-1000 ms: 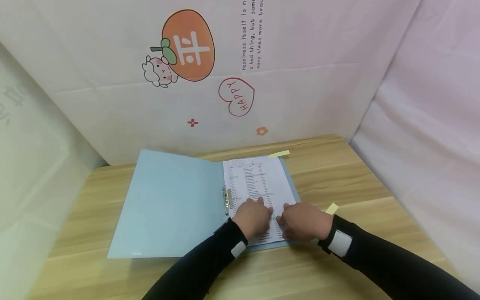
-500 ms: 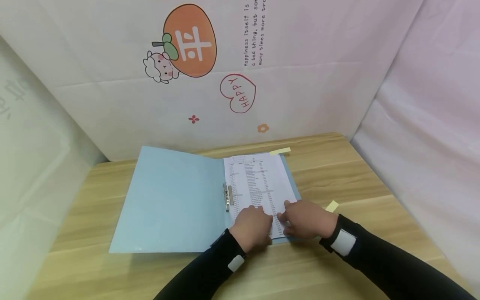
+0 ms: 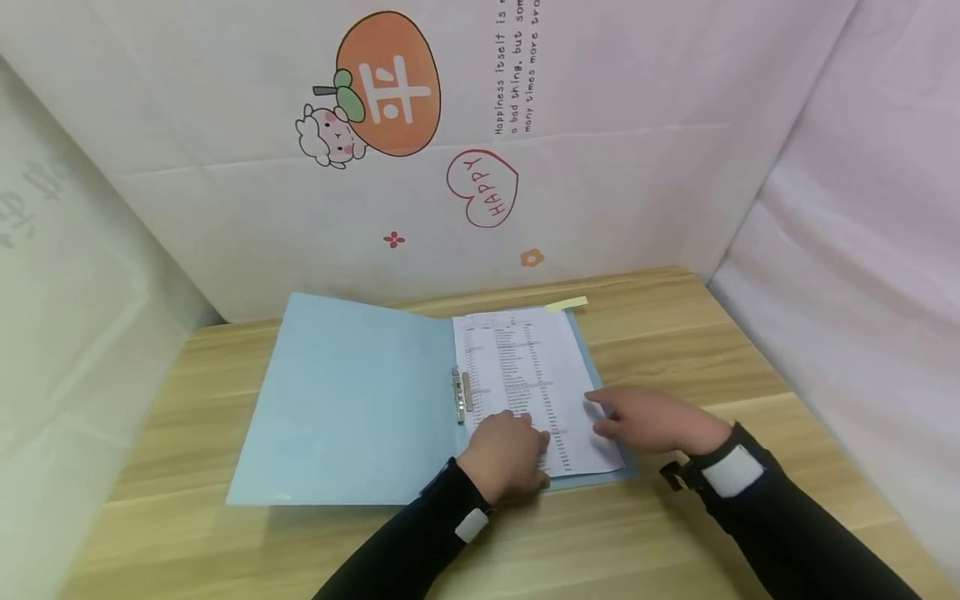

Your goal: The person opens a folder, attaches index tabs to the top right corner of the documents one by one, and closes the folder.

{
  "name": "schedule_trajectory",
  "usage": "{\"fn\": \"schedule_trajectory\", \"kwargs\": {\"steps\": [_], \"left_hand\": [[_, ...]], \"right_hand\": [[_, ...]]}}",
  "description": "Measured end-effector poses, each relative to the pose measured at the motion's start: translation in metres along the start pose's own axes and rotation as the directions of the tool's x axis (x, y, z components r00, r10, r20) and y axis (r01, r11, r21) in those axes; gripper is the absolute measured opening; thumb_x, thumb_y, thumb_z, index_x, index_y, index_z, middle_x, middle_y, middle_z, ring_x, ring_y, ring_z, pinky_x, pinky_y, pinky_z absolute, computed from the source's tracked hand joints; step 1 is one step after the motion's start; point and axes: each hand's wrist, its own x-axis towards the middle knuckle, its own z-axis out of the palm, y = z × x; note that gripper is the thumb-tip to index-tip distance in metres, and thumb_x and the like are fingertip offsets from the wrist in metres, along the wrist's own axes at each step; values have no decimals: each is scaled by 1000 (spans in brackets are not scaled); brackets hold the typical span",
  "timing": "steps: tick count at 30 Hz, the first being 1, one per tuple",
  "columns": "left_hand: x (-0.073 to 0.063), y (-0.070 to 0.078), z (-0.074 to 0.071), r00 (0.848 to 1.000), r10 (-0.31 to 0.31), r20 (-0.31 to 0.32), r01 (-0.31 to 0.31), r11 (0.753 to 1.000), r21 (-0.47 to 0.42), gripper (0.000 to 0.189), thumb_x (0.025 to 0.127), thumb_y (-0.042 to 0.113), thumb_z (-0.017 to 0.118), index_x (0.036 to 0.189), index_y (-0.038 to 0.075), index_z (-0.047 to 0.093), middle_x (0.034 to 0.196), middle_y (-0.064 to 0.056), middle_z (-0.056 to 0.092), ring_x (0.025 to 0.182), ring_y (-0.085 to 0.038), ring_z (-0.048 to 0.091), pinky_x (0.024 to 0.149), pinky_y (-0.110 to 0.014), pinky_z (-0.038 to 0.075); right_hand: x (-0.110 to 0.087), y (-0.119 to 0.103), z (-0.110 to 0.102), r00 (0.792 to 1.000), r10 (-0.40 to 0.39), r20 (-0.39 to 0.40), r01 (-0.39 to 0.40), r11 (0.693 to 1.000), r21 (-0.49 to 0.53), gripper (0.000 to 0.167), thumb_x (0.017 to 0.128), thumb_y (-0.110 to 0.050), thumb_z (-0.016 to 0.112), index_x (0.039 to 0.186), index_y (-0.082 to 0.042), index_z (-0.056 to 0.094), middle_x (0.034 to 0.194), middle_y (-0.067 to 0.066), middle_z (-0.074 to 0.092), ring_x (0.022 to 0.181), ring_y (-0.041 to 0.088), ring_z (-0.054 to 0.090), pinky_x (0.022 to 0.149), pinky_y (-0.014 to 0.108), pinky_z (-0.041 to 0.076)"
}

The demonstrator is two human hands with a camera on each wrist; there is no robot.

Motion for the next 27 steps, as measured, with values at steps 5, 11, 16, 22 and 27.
{"fn": "schedule_trajectory", "kwargs": {"steps": [5, 11, 16, 22, 27], "left_hand": [[0, -1, 0, 1000, 4, 0, -4, 1000, -10, 34, 85, 46, 71, 106, 19, 75, 77, 1, 60, 69, -18, 53, 65, -32, 48], [-2, -3, -2, 1000, 11, -3, -11, 1000, -29, 27, 87, 40, 67, 98, 16, 74, 73, 1, 60, 63, -15, 51, 63, -29, 46], [-3, 5, -2, 999, -28, 31, 32, 992, -122, 17, 87, 24, 66, 101, 16, 72, 75, -3, 61, 62, -17, 50, 57, -31, 44], [1, 21, 6, 996, -84, -17, 82, 991, -103, 42, 92, 24, 62, 133, 18, 63, 94, -10, 67, 81, -24, 57, 71, -38, 50], [1, 18, 4, 998, -47, -45, 44, 997, -63, 30, 98, 20, 57, 125, 12, 66, 79, -6, 65, 69, -19, 59, 64, -35, 52]], "right_hand": [[-4, 8, 1, 999, 14, -41, -15, 999, -39, 46, 98, -15, 62, 137, 7, 54, 127, 21, 61, 103, 25, 61, 88, 50, 50], [-4, 11, 5, 998, 21, -56, -23, 999, -46, 42, 97, -13, 63, 133, 8, 56, 127, 24, 60, 114, 37, 59, 92, 55, 48], [-5, 11, 7, 999, 8, -52, -11, 998, -60, 42, 97, -12, 63, 132, 10, 56, 130, 28, 57, 121, 43, 54, 96, 57, 44], [-6, 12, 7, 997, -33, -68, 27, 995, -93, 33, 99, -8, 56, 129, 7, 60, 127, 26, 60, 120, 42, 55, 96, 56, 45], [-9, 8, 8, 996, -13, -84, 4, 995, -101, 31, 99, -7, 55, 127, 4, 62, 123, 23, 61, 114, 39, 59, 91, 55, 49]]}}
